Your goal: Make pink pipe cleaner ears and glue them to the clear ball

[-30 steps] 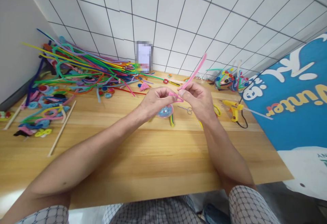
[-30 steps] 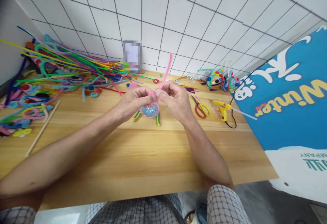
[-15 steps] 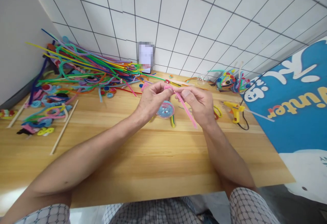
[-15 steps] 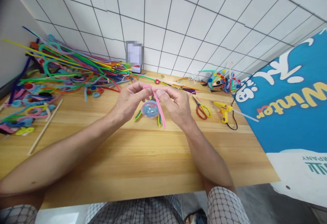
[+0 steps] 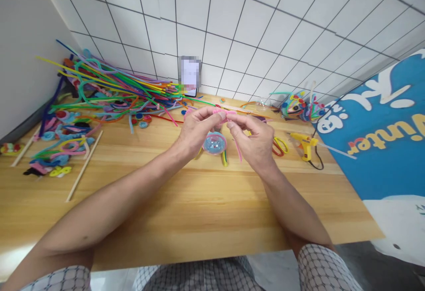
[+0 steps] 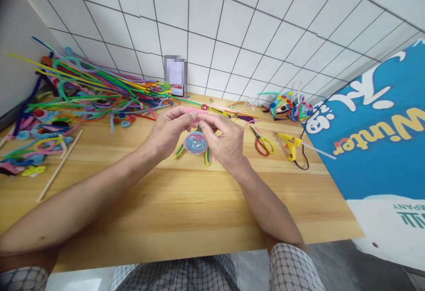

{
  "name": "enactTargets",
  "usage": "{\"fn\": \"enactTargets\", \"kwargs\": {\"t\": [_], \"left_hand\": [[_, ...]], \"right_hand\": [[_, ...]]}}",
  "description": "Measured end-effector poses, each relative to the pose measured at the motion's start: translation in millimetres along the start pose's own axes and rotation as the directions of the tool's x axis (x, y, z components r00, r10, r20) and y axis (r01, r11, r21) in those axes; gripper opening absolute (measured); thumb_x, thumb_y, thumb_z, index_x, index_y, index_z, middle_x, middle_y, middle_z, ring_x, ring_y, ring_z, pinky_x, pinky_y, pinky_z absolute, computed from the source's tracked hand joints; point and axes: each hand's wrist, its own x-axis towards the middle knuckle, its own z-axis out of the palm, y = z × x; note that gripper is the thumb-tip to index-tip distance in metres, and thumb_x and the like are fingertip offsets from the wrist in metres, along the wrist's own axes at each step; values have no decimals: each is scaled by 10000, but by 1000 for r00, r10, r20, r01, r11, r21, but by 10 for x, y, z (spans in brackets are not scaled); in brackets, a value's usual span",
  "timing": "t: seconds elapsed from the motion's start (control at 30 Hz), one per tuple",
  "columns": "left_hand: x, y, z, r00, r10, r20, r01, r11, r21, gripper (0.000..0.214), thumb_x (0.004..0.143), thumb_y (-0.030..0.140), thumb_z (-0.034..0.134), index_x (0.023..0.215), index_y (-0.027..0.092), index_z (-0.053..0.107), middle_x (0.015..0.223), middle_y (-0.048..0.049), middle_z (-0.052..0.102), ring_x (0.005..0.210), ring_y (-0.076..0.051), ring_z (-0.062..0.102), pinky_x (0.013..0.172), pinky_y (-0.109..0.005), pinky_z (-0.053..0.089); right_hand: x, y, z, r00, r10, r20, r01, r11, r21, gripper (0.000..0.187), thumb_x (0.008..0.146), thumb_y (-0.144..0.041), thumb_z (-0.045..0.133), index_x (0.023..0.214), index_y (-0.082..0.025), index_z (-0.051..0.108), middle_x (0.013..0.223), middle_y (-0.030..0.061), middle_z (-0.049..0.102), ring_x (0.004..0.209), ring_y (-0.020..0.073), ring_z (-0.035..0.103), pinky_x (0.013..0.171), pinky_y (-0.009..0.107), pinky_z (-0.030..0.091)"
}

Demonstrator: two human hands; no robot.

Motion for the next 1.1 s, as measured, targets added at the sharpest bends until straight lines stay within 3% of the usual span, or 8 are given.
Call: {"fn": "enactTargets", "kwargs": {"t": [0.27, 0.5, 0.73, 0.97, 1.1], "left_hand": [[4, -23, -10, 998, -21, 58, 25, 997, -73, 206, 789, 380, 891, 779, 197, 798, 703, -2, 669, 640, -109, 541, 602, -242, 438], [19, -13, -3, 999, -9, 38, 10, 999, -46, 297, 755, 435, 916, 685, 194, 757, 697, -5, 684, 653, -110, 556, 619, -245, 437], [0, 37, 22, 999, 25, -19, -25, 1000, 2, 270, 749, 387, 880, 641, 196, 723, 650, 5, 649, 624, -114, 524, 607, -260, 439], [-12, 43, 35, 998, 36, -49, -37, 999, -17, 288, 746, 383, 895, 635, 197, 706, 647, 2, 644, 616, -121, 535, 584, -264, 443], [-4, 31, 37, 998, 15, -56, -17, 999, -39, 323, 716, 406, 928, 633, 194, 699, 650, 9, 628, 623, -112, 512, 587, -252, 429]], "right_hand": [[26, 20, -23, 996, -94, -8, 94, 994, -51, 187, 986, -187, 703, 1003, -264, 872, 923, 20, 869, 736, 165, 759, 745, 334, 627], [25, 18, -22, 995, -102, 17, 103, 994, -46, 196, 987, -168, 694, 989, -274, 859, 931, 19, 867, 750, 171, 762, 754, 345, 625], [0, -16, 24, 997, 78, 0, -78, 992, 98, 43, 916, -211, 746, 918, -250, 731, 822, -11, 802, 688, 153, 742, 674, 302, 612], [22, -4, 35, 974, 220, 54, -226, 930, 291, 179, 852, -237, 798, 908, -252, 629, 768, -49, 723, 667, 125, 705, 643, 271, 573], [42, 11, 13, 939, 310, 150, -344, 865, 365, 283, 830, -305, 847, 961, -260, 600, 754, -61, 712, 650, 122, 684, 646, 274, 561]]}}
